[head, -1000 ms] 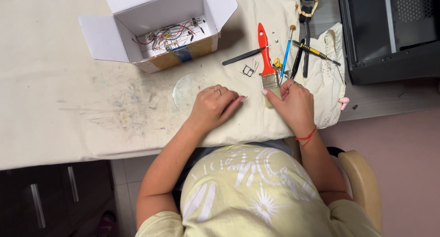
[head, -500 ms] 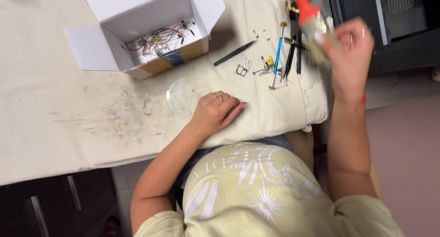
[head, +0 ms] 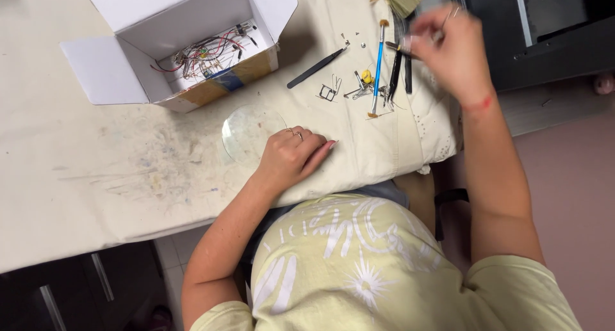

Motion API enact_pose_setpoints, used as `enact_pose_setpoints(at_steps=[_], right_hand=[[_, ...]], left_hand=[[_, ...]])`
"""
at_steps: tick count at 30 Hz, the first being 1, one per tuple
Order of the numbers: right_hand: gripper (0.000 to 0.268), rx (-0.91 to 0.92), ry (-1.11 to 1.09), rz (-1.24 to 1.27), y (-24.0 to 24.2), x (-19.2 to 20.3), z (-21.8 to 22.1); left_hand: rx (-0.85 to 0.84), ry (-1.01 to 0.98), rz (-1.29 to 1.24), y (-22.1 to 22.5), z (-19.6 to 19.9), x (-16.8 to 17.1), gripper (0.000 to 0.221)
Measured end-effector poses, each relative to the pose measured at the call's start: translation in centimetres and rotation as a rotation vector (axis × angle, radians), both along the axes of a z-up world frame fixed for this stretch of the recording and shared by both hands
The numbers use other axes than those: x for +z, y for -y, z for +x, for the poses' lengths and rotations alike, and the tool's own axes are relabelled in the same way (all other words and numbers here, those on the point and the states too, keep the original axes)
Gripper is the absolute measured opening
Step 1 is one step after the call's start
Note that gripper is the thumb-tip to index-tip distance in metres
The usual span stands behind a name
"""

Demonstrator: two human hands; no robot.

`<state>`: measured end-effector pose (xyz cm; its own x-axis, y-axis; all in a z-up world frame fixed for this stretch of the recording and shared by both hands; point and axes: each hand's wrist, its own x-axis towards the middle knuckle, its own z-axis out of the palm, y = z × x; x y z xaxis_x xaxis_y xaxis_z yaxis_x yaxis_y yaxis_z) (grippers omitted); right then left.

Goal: Sorting small electronic components and wires and packing them into a cardboard box.

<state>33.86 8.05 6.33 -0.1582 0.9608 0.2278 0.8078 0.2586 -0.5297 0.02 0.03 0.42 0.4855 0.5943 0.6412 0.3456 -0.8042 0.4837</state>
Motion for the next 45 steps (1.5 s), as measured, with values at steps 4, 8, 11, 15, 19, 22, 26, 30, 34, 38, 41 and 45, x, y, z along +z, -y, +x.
enact_pose_setpoints(at_steps=[4,8,11,15,19,22,26,30,34,38,41,45], right_hand=[[0.019,-0.055,0.127,-0.435,5.6,-0.4,0.1],[0.024,-0.078,0.015,-0.324,8.7,-2.9,-0.3],[0.017,-0.14,-0.053,-0.33,9.7,-4.6,-0.2],[0.01,-0.14,-0.072,-0.35,10.5,-4.3,-0.5],[0.01,-0.146,-0.117,-0.381,11.7,-2.9,0.2],[0.009,-0.157,-0.277,-0.505,12.2,-1.5,-0.1],[0.011,-0.022,-0.527,-0.625,11.9,-0.9,-2.9],[0.012,0.13,-0.57,-0.736,10.1,0.8,-7.5],[0.011,0.282,-0.508,-0.68,8.9,2.2,-10.5],[0.013,0.344,-0.577,-0.569,7.6,3.1,-13.4],[0.014,0.336,-0.722,-0.471,7.1,2.8,-15.1],[0.027,0.418,-0.79,-0.252,6.8,1.5,-17.8]], left_hand=[[-0.011,0.01,0.01,-0.1,0.1,0.2,0.02],[0.022,0.048,-0.073,0.1,0.5,-0.3,0.02],[0.021,0.048,-0.059,0.0,0.6,-0.5,0.02],[0.033,0.041,-0.052,-0.1,0.6,-0.6,0.02],[0.036,0.045,-0.064,-0.1,0.7,-0.3,0.02],[0.04,0.084,-0.067,-0.1,0.9,0.1,0.019],[0.059,0.173,0.019,0.2,1.4,1.8,0.012],[0.126,0.124,0.261,0.3,1.3,3.5,0.016],[0.216,0.049,0.379,-0.1,-0.8,3.8,0.007],[0.271,0.129,0.275,0.8,-3.2,4.8,0.007],[0.31,0.243,0.072,1.7,-4.2,5.0,0.009],[0.278,0.411,-0.331,2.8,-4.8,5.4,0.012]])
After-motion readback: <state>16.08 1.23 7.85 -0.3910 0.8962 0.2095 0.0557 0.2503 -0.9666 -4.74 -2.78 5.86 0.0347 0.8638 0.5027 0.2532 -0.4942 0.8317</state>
